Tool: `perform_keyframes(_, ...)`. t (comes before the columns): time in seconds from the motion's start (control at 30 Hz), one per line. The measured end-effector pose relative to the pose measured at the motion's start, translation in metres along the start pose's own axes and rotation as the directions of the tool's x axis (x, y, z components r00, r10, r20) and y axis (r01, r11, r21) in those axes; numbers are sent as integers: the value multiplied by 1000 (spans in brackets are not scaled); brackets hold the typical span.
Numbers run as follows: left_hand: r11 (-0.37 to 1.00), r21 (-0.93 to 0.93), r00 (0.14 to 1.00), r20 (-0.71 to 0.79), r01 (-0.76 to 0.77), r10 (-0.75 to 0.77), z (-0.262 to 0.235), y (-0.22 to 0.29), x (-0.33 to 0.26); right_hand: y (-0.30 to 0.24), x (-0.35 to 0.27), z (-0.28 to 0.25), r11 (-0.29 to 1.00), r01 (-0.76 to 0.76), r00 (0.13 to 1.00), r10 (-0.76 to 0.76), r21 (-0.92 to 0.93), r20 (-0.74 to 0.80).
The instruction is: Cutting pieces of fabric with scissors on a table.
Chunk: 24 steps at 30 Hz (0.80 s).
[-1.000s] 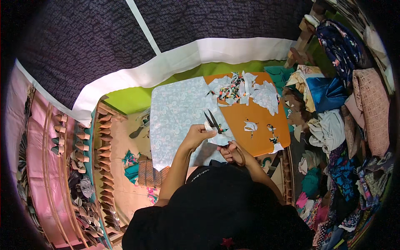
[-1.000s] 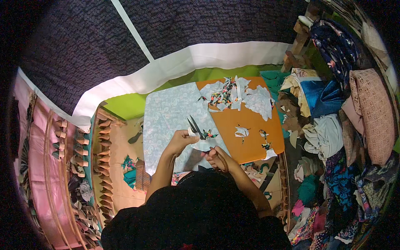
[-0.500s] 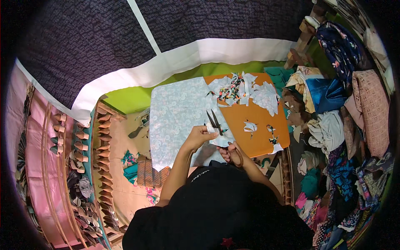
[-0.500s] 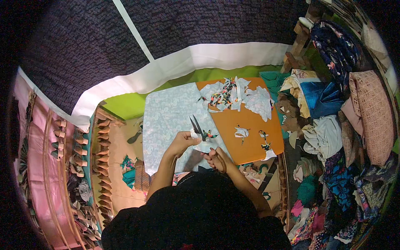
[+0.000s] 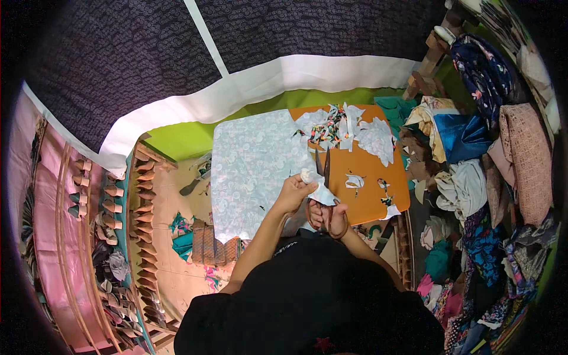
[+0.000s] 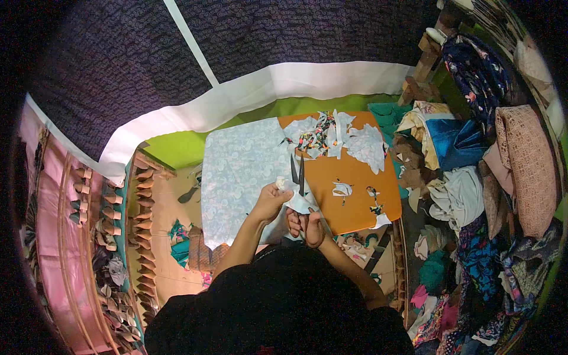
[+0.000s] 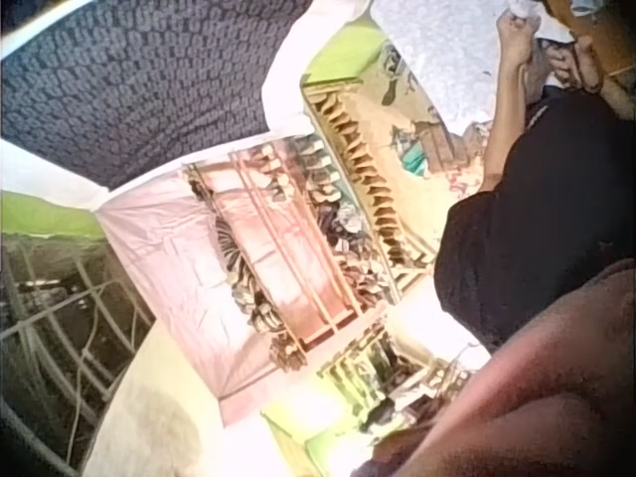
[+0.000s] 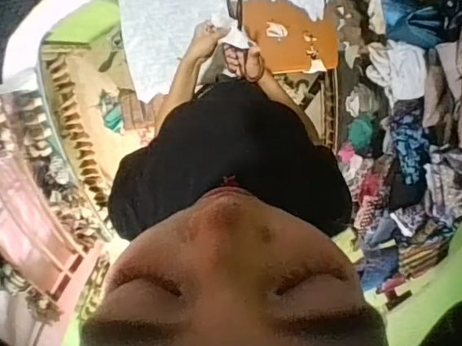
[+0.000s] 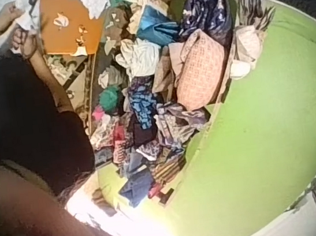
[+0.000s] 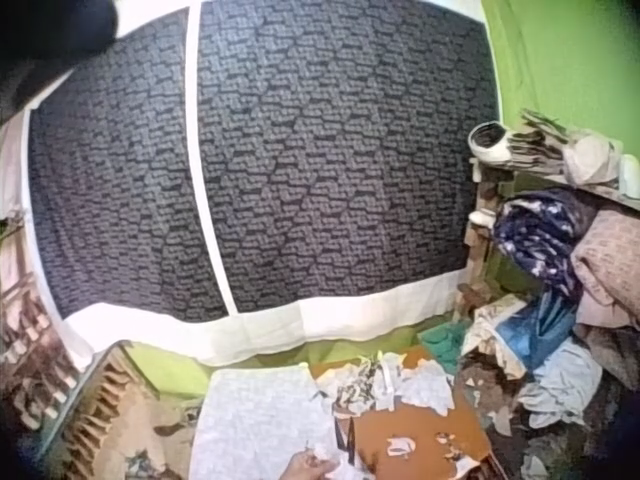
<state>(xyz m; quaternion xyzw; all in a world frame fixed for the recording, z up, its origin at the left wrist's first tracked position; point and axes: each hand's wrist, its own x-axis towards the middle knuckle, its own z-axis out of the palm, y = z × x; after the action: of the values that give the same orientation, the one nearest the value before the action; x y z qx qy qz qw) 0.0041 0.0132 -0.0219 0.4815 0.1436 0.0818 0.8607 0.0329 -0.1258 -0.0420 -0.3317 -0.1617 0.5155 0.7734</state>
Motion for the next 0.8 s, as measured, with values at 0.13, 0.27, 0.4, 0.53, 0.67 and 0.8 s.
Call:
perform_keyframes(0.13, 997, -57, 998, 45, 46, -44, 2, -1, 1, 1, 1, -1, 1000, 23, 1000, -23, 17, 11)
perform_keyframes(0.27, 994, -55, 994, 71, 92, -88, -7, -8, 1, 4, 4, -5, 999, 34, 997, -37, 35, 68)
perform_keyframes(0.4, 998, -36, 997, 63, 55, -53, -7, -5, 0, -6, 6, -7, 997, -60, 998, 59, -58, -9)
perform_keyframes(0.53, 996, 78, 997, -46, -50, 54, -6, 5, -2, -11, 4, -12, 964, -180, 983, 168, -193, -77)
perform_keyframes(0.67, 985, 165, 998, -26, -58, 63, -11, 13, 0, -18, 4, -6, 944, -240, 970, 244, -228, -9)
perform_keyframes(0.8, 997, -42, 995, -79, -58, 55, -9, -3, 3, -20, 5, 4, 953, -224, 974, 225, -203, -17)
